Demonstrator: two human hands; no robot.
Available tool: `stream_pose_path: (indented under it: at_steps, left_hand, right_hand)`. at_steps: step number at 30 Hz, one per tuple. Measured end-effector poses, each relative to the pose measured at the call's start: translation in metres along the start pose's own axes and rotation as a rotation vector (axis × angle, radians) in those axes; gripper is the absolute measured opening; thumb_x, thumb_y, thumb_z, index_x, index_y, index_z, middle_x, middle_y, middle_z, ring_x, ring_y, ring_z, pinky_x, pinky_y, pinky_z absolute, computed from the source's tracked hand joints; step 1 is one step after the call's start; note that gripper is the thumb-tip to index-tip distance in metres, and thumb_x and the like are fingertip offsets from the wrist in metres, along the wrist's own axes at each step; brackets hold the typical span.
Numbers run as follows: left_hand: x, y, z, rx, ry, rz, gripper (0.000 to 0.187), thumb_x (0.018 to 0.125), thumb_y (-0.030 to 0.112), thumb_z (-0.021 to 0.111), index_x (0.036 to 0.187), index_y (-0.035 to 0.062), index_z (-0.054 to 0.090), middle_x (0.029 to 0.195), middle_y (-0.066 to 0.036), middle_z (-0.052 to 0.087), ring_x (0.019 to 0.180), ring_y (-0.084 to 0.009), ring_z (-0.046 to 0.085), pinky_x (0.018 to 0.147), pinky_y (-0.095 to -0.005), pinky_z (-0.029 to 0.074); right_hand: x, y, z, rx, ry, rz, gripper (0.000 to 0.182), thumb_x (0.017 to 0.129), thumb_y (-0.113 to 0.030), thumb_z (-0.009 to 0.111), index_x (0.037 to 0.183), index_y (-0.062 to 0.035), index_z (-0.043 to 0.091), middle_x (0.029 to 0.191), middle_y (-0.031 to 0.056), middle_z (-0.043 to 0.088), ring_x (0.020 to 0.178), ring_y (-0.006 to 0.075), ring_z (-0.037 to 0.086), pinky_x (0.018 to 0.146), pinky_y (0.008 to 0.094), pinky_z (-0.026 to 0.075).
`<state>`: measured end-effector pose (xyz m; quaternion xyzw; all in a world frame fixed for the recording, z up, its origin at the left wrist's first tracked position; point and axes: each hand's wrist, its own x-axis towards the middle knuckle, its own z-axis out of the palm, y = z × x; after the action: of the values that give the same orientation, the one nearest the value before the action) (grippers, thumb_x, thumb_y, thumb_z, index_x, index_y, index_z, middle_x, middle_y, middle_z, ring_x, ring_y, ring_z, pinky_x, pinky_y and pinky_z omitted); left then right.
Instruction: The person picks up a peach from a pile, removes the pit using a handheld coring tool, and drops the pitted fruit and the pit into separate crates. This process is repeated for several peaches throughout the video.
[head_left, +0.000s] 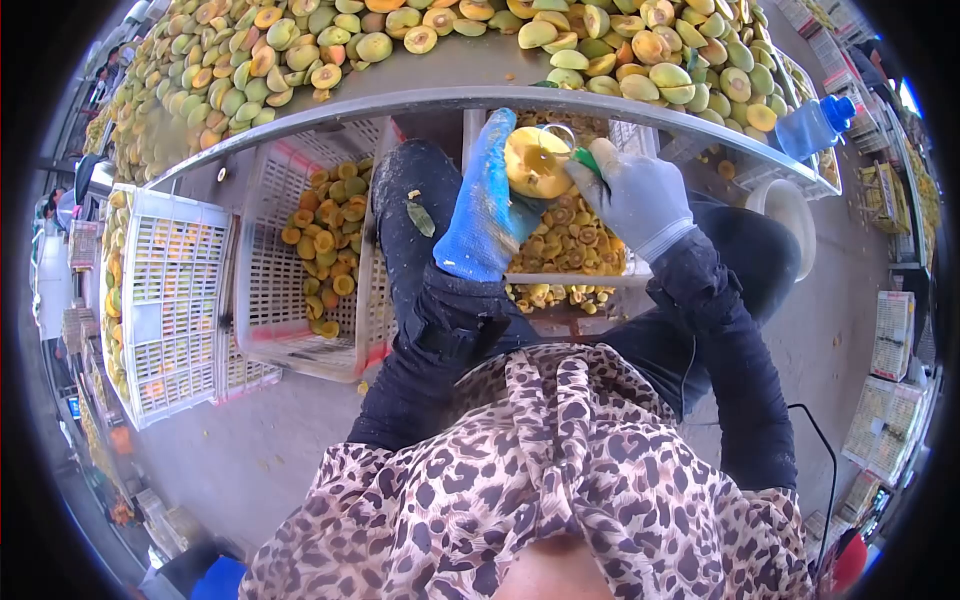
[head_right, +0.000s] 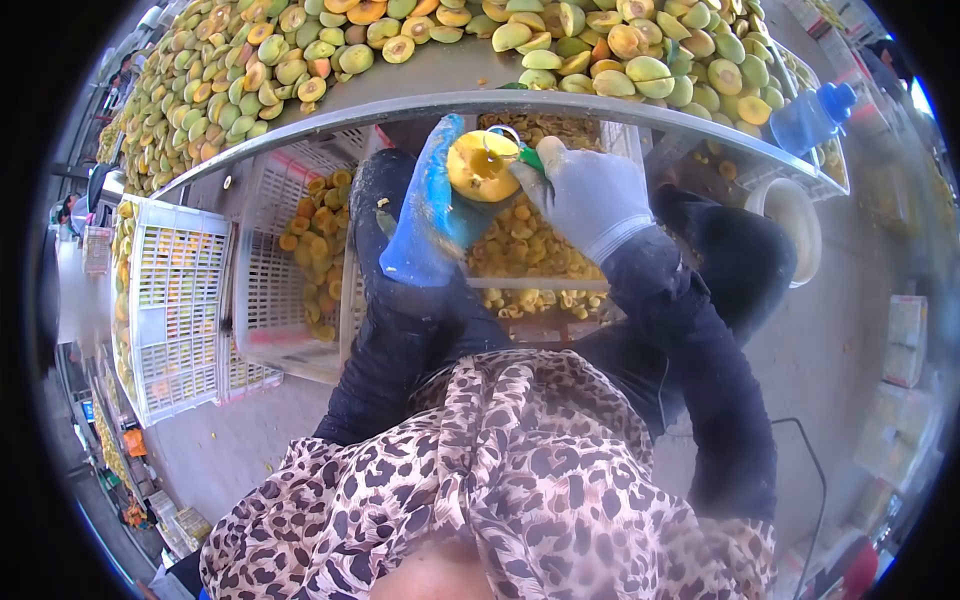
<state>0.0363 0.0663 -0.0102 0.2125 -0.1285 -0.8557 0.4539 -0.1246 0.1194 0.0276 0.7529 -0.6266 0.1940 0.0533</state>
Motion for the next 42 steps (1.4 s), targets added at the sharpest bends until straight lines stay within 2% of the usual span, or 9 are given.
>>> stream_pose_path:
  at_steps: [10, 16, 19, 23, 28, 33, 37, 40, 42]
  left_hand:
    - [-0.004, -0.003, -0.008, 0.269, 0.113, 0.073, 0.034, 0.095, 0.033, 0.052, 0.116, 0.0058, 0.053, 0.1, -0.01, 0.059, 0.092, -0.0216, 0.061, 0.08, -0.0376, 0.053]
    - [-0.03, -0.011, -0.028, 0.587, 0.053, 0.297, 0.042, 0.096, 0.033, 0.051, 0.124, 0.0018, 0.046, 0.111, -0.012, 0.058, 0.098, -0.0248, 0.061, 0.083, -0.0391, 0.053]
    - [-0.029, -0.007, -0.056, 0.215, -0.25, 0.318, 0.043, 0.097, 0.027, 0.048, 0.134, 0.0063, 0.04, 0.116, -0.013, 0.057, 0.105, -0.0239, 0.059, 0.089, -0.0403, 0.051]
    - [-0.035, 0.006, -0.008, 0.263, 0.206, 0.301, 0.026, 0.095, 0.033, 0.053, 0.107, 0.0097, 0.057, 0.092, -0.003, 0.061, 0.083, -0.0135, 0.062, 0.075, -0.0286, 0.052]
    - [-0.03, -0.001, -0.024, 0.16, -0.295, 0.335, 0.023, 0.096, 0.026, 0.05, 0.107, 0.0057, 0.055, 0.099, -0.005, 0.06, 0.091, -0.0162, 0.06, 0.082, -0.0293, 0.049]
    - [-0.033, 0.051, -0.048, 0.264, -0.054, 0.456, 0.025, 0.094, 0.023, 0.047, 0.104, 0.0022, 0.058, 0.086, -0.006, 0.06, 0.086, -0.0151, 0.059, 0.079, -0.0274, 0.049]
    - [-0.042, 0.152, -0.103, 2.143, 0.881, 1.001, 0.024, 0.086, 0.016, 0.059, 0.105, 0.0036, 0.061, 0.091, -0.012, 0.063, 0.094, -0.0245, 0.058, 0.085, -0.0373, 0.046]
    - [-0.005, 0.128, -0.025, 2.303, 0.471, 1.503, 0.031, 0.084, 0.016, 0.06, 0.112, 0.0046, 0.059, 0.101, -0.015, 0.062, 0.1, -0.0315, 0.056, 0.088, -0.0431, 0.045]
    - [0.047, 0.091, 0.003, 2.101, 0.023, 1.217, 0.037, 0.083, 0.018, 0.059, 0.119, 0.0073, 0.057, 0.112, -0.015, 0.059, 0.105, -0.0343, 0.054, 0.091, -0.0442, 0.044]
  right_hand:
    - [-0.003, -0.016, 0.026, -0.239, -0.147, 0.114, 0.005, 0.084, -0.014, 0.053, 0.087, -0.0101, 0.053, 0.066, 0.0075, 0.064, 0.061, 0.0245, 0.067, 0.05, 0.0377, 0.052]
    - [0.0, 0.055, 0.074, -0.371, -0.305, 0.255, 0.028, 0.09, -0.037, 0.051, 0.09, -0.0114, 0.063, 0.068, 0.0102, 0.066, 0.063, 0.0304, 0.066, 0.055, 0.0426, 0.051]
    - [0.004, 0.042, 0.03, -0.205, -0.25, 0.348, 0.038, 0.092, -0.045, 0.048, 0.095, -0.0107, 0.062, 0.071, 0.0144, 0.066, 0.066, 0.0328, 0.066, 0.056, 0.0437, 0.051]
    - [-0.008, -0.021, 0.013, 0.41, -0.061, 0.192, 0.034, 0.083, -0.038, 0.066, 0.104, -0.0142, 0.055, 0.072, 0.0165, 0.064, 0.067, 0.0347, 0.066, 0.058, 0.0406, 0.052]
    - [-0.008, -0.06, 0.026, 0.374, -0.059, 0.022, 0.031, 0.074, -0.022, 0.069, 0.101, -0.012, 0.057, 0.063, 0.0134, 0.061, 0.059, 0.0325, 0.063, 0.054, 0.0411, 0.05]
    - [-0.004, -0.055, 0.022, 0.739, 0.055, 0.141, 0.015, 0.079, -0.02, 0.065, 0.085, -0.0064, 0.06, 0.06, 0.0164, 0.058, 0.056, 0.0338, 0.061, 0.051, 0.0392, 0.047]
    - [-0.026, 0.013, 0.055, 0.293, -0.151, 0.32, 0.026, 0.082, -0.028, 0.066, 0.094, -0.0066, 0.058, 0.065, 0.0195, 0.06, 0.062, 0.0377, 0.062, 0.053, 0.0412, 0.049]
    - [-0.046, 0.032, 0.075, 0.33, -0.159, 0.408, 0.034, 0.082, -0.035, 0.067, 0.097, -0.0076, 0.054, 0.068, 0.0188, 0.062, 0.063, 0.0391, 0.062, 0.054, 0.0436, 0.049]
    - [-0.049, 0.026, 0.077, 0.392, -0.213, 0.417, 0.034, 0.084, -0.037, 0.065, 0.097, -0.0083, 0.053, 0.074, 0.0189, 0.064, 0.067, 0.0379, 0.063, 0.057, 0.045, 0.05]
